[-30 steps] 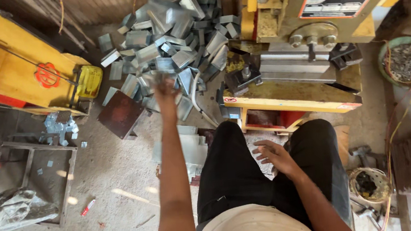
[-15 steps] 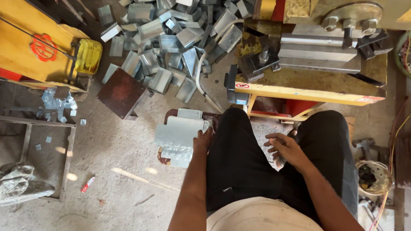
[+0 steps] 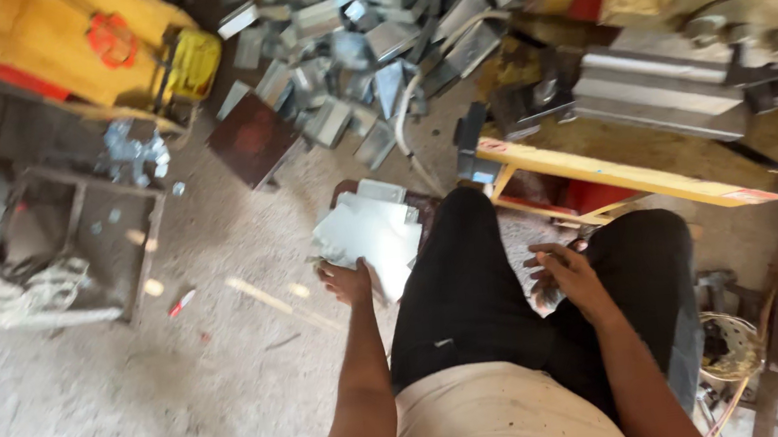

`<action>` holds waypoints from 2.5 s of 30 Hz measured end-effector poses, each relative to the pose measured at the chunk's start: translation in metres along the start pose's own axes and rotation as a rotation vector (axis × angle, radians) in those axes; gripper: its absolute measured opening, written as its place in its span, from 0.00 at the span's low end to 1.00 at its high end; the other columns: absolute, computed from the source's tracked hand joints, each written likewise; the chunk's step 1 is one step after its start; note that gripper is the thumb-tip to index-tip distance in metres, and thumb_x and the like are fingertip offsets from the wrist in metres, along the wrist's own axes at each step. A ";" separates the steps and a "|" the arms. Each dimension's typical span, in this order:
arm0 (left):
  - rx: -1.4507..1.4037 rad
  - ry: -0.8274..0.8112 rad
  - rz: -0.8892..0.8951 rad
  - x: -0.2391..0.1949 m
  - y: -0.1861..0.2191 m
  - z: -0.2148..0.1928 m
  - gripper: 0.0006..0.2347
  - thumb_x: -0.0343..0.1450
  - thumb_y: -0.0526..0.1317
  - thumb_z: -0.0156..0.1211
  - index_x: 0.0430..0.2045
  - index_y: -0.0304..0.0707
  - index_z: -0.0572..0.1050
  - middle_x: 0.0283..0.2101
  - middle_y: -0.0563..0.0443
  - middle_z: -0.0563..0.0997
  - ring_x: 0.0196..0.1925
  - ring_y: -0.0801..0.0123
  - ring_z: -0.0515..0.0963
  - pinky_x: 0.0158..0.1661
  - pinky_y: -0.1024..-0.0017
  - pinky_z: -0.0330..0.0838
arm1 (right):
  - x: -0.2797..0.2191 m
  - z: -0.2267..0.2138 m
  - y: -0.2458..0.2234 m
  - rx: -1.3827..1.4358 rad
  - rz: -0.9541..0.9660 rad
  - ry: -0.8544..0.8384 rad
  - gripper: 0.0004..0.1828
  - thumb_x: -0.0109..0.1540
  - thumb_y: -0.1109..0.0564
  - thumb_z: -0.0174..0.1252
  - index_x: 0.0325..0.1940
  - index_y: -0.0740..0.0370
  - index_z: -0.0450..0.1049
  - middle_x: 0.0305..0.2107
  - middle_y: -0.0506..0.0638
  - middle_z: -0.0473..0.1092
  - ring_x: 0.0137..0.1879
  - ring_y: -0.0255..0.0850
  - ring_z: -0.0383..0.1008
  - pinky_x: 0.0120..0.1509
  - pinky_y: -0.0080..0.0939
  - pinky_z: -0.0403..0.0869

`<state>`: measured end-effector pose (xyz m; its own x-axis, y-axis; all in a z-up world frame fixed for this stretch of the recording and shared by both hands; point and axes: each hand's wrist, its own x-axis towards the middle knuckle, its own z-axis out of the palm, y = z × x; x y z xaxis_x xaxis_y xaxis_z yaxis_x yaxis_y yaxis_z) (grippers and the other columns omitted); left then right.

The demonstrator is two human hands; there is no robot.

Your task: The person bends metal sheets using a heavy industrial press machine by positioning each sheet under the press and activating the mechanism.

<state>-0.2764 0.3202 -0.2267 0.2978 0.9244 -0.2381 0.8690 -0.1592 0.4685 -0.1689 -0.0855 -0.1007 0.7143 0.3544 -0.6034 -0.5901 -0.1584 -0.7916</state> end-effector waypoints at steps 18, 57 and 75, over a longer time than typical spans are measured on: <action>-0.168 -0.099 -0.384 0.003 -0.006 -0.029 0.43 0.60 0.33 0.76 0.67 0.39 0.49 0.62 0.26 0.63 0.64 0.35 0.69 0.64 0.48 0.67 | 0.013 -0.009 0.016 0.006 -0.071 -0.022 0.21 0.68 0.50 0.52 0.60 0.66 0.73 0.45 0.59 0.77 0.45 0.44 0.77 0.43 0.44 0.79; 0.163 -0.100 -0.252 0.047 -0.001 0.034 0.54 0.57 0.35 0.78 0.75 0.54 0.42 0.66 0.29 0.50 0.69 0.37 0.54 0.60 0.34 0.58 | 0.013 -0.008 0.029 -0.070 0.052 0.014 0.19 0.69 0.54 0.54 0.60 0.68 0.74 0.42 0.56 0.76 0.40 0.36 0.75 0.44 0.37 0.76; 0.081 -0.091 -0.234 0.099 0.028 0.020 0.45 0.61 0.35 0.71 0.70 0.44 0.43 0.65 0.27 0.57 0.66 0.36 0.61 0.59 0.35 0.61 | -0.001 -0.006 0.014 -0.112 0.054 0.072 0.20 0.69 0.51 0.53 0.60 0.66 0.74 0.41 0.54 0.77 0.41 0.38 0.77 0.45 0.39 0.77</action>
<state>-0.2146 0.4006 -0.2545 0.1164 0.9050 -0.4092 0.9461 0.0244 0.3231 -0.1751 -0.0937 -0.1119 0.7102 0.2764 -0.6475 -0.5854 -0.2791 -0.7612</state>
